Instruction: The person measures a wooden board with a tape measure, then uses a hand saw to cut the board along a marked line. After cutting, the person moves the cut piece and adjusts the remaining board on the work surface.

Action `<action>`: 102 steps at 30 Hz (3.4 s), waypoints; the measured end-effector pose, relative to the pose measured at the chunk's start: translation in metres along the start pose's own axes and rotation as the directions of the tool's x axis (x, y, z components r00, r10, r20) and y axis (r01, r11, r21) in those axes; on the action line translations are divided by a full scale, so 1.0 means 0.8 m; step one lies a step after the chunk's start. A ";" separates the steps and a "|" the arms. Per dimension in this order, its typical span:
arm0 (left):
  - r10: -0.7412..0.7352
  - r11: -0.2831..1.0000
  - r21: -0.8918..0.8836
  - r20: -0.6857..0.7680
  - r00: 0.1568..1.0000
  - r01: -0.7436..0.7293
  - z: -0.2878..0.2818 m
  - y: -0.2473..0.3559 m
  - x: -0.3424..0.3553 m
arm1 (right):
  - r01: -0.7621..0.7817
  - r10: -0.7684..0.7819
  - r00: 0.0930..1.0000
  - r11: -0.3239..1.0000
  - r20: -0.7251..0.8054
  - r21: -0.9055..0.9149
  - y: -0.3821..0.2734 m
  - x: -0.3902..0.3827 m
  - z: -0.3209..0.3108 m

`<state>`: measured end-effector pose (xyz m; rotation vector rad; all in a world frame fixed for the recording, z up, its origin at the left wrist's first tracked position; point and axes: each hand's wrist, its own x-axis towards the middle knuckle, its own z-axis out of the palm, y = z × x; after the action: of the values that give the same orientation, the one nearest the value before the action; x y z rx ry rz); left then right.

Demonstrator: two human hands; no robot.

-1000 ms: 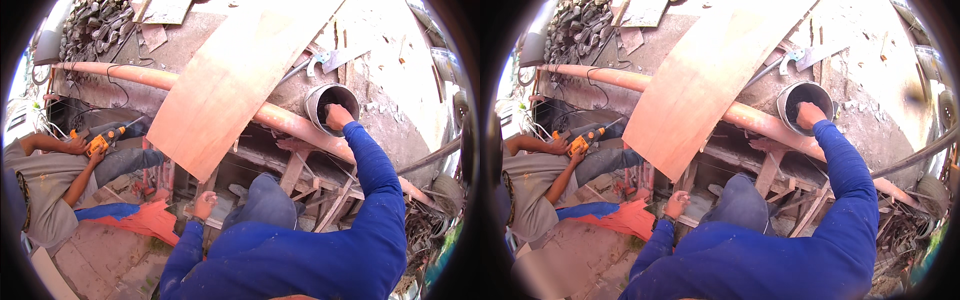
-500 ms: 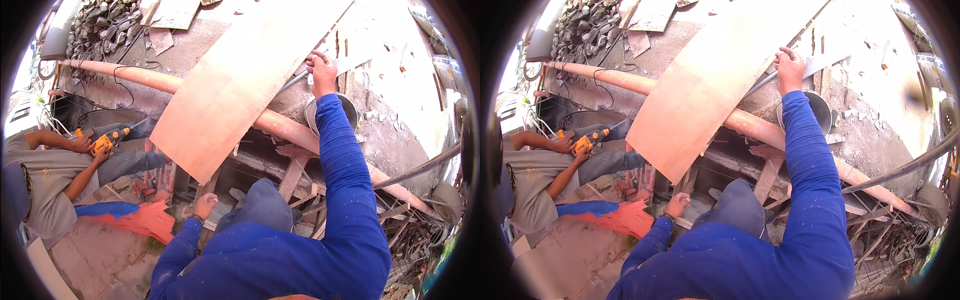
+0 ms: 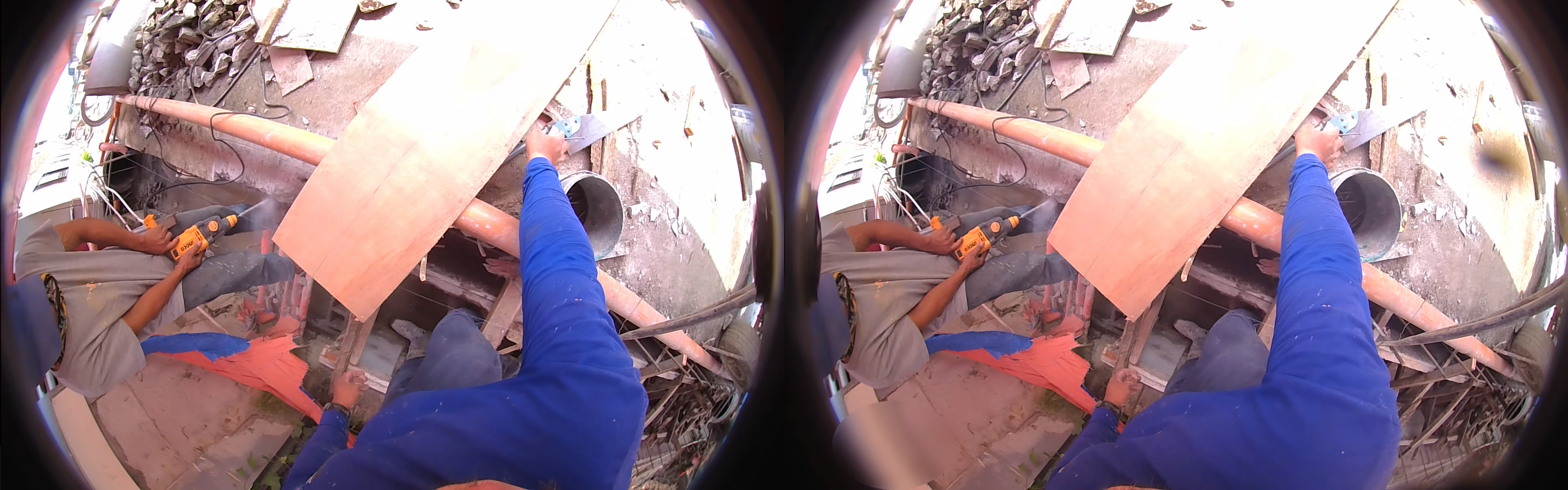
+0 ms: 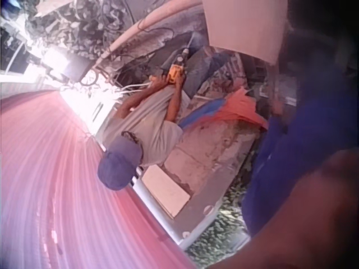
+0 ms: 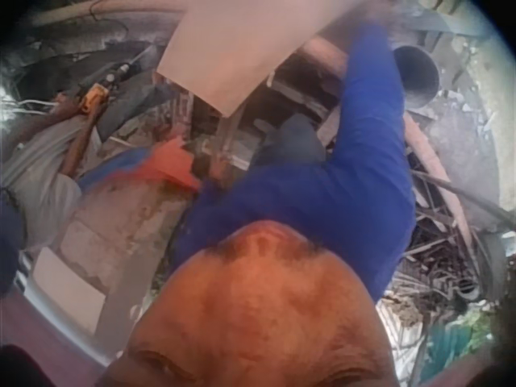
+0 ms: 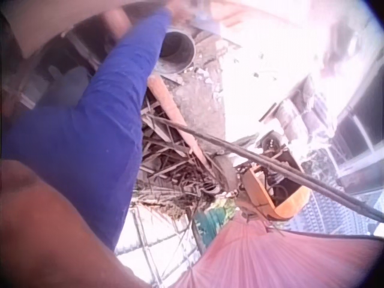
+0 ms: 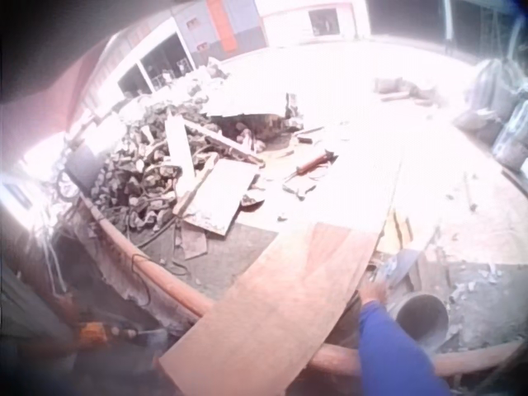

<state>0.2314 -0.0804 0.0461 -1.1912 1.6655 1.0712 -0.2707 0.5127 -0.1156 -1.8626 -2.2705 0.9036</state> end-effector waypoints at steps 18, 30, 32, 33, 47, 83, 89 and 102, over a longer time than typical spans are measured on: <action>0.375 0.912 0.162 0.039 0.926 -0.376 -0.024 0.062 0.035 | 0.307 -0.302 0.950 0.871 -0.075 0.382 0.006 0.011 -0.031; 0.633 0.773 0.113 -0.073 0.771 -0.624 -0.060 0.211 -0.025 | 0.296 -0.691 0.706 0.487 0.155 0.822 0.005 -0.286 -0.268; 0.731 0.682 0.115 -0.063 0.680 -0.723 -0.060 0.251 -0.013 | 0.234 -0.700 0.680 0.488 0.218 0.841 0.027 -0.310 -0.270; 0.774 0.630 0.135 -0.039 0.632 -0.765 -0.062 0.273 -0.003 | 0.176 -0.703 0.660 0.486 0.263 0.856 0.045 -0.315 -0.251; 0.957 -0.031 0.617 0.246 0.156 -0.786 0.029 0.587 0.158 | 0.135 -0.419 0.831 0.790 0.367 0.597 0.181 -0.360 -0.109; 0.947 -0.254 0.798 0.320 0.028 -0.546 0.138 0.674 0.233 | 0.509 -0.495 0.861 0.838 -0.118 0.199 0.219 -0.311 -0.087; 0.948 -0.252 0.800 0.316 0.025 -0.545 0.141 0.676 0.223 | 0.512 -0.510 0.858 0.836 -0.064 0.199 0.215 -0.311 -0.097; 0.950 -0.258 0.757 0.312 -0.015 -0.600 0.140 0.674 0.229 | 0.552 -0.584 0.811 0.777 0.020 0.301 0.220 -0.289 -0.106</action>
<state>-0.3161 0.0792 -0.0635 0.7998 3.0163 0.4581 -0.0209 0.3505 -0.0590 -0.9275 -2.3867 1.1540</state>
